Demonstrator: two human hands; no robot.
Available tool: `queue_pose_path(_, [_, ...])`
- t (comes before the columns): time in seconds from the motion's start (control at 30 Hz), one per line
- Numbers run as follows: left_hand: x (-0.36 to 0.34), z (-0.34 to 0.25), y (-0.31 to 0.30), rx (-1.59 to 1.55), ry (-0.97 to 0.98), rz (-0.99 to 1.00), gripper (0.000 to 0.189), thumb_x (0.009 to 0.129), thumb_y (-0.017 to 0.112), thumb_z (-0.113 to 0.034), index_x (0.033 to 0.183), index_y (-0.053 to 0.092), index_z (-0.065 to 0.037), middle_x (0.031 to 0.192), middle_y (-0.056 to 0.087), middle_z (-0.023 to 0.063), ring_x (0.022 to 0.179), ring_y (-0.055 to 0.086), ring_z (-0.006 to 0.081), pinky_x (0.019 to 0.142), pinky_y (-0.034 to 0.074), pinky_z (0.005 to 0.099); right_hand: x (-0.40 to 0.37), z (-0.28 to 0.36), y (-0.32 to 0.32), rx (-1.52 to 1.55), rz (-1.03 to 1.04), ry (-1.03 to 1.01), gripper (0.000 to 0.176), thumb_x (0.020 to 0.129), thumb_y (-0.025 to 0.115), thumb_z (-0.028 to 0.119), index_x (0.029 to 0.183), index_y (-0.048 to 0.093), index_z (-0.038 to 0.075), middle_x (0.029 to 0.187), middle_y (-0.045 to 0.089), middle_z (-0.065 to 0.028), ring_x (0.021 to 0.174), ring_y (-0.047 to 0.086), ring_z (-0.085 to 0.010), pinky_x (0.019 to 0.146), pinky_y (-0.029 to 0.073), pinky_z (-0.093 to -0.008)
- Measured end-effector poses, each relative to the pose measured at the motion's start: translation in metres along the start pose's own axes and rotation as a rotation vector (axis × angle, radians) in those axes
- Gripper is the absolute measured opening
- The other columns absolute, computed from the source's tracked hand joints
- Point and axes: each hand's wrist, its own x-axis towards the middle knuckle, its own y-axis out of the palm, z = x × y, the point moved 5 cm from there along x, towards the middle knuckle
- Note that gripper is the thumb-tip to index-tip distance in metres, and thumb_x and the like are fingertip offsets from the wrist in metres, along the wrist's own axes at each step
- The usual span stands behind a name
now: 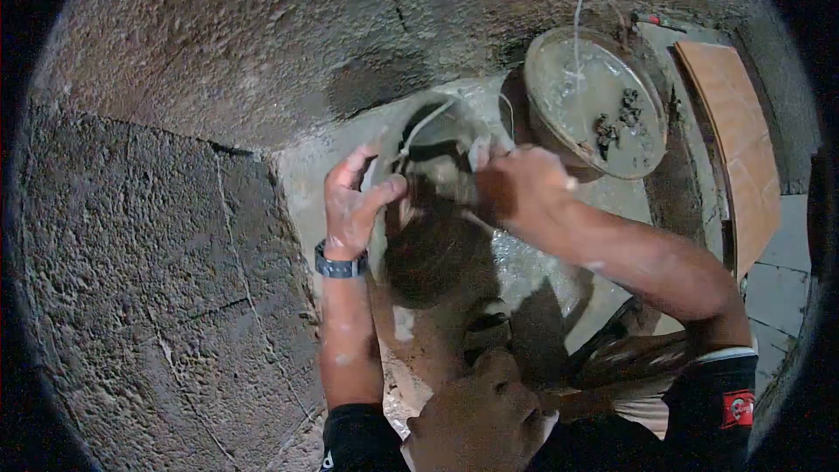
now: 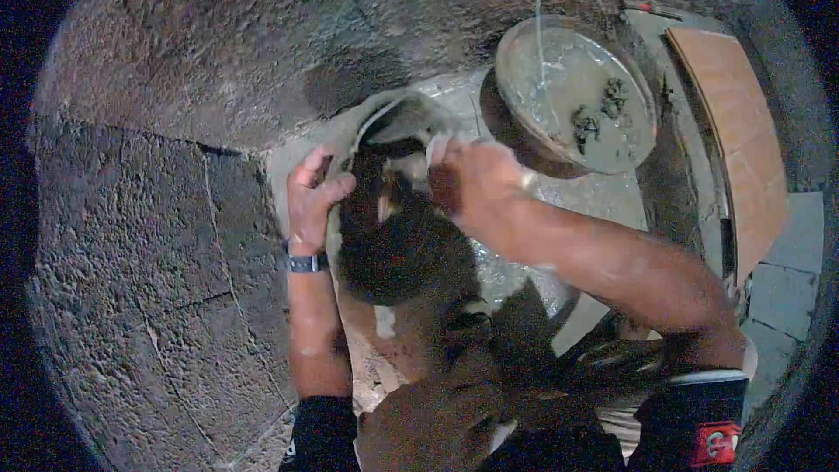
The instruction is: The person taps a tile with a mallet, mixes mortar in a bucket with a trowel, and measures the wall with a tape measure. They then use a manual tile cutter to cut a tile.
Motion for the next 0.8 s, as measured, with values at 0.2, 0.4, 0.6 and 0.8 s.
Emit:
queue_pose_path(0.2, [0.003, 0.005, 0.032, 0.231, 0.132, -0.019, 0.056, 0.068, 0.081, -0.019, 0.118, 0.062, -0.003, 0.114, 0.065, 0.0158, 0.107, 0.06, 0.0289, 0.096, 0.044, 0.0381, -0.075, 0.033, 0.069, 1.122, 0.307, 0.583, 0.023, 0.09, 0.046, 0.014, 0.101, 0.062, 0.002, 0.086, 0.066, -0.012, 0.075, 0.066, -0.0255, 0.064, 0.055, -0.0377])
queue_pose_path(0.4, [-0.004, -0.01, 0.044, 0.378, 0.217, 0.016, 0.055, 0.068, 0.078, -0.018, 0.119, 0.063, -0.004, 0.117, 0.065, 0.0139, 0.109, 0.06, 0.0277, 0.099, 0.041, 0.0395, -0.084, 0.037, 0.084, 0.665, -0.059, -0.454, 0.026, 0.089, 0.058, 0.024, 0.1, 0.062, 0.001, 0.09, 0.062, -0.0128, 0.07, 0.061, -0.0293, 0.062, 0.05, -0.0446])
queue_pose_path(0.6, [-0.012, 0.001, -0.006, 0.007, 0.038, -0.177, 0.046, 0.08, 0.062, -0.02, 0.119, 0.059, 0.004, 0.11, 0.063, 0.0078, 0.099, 0.059, 0.017, 0.089, 0.045, 0.0292, -0.125, 0.002, 0.072, 1.46, 0.39, -0.213, 0.029, 0.084, 0.065, 0.014, 0.11, 0.058, 0.002, 0.088, 0.062, -0.0084, 0.065, 0.062, -0.0174, 0.057, 0.052, -0.0323])
queue_pose_path(0.8, [-0.021, 0.043, -0.093, -0.268, 0.01, -0.373, 0.047, 0.083, 0.059, -0.025, 0.121, 0.057, 0.004, 0.108, 0.063, 0.0071, 0.097, 0.058, 0.0164, 0.09, 0.044, 0.0285, -0.205, -0.065, 0.047, 1.491, 0.043, 0.545, 0.036, 0.082, 0.058, 0.003, 0.117, 0.053, -0.001, 0.081, 0.06, -0.0072, 0.062, 0.058, -0.0132, 0.053, 0.049, -0.028])
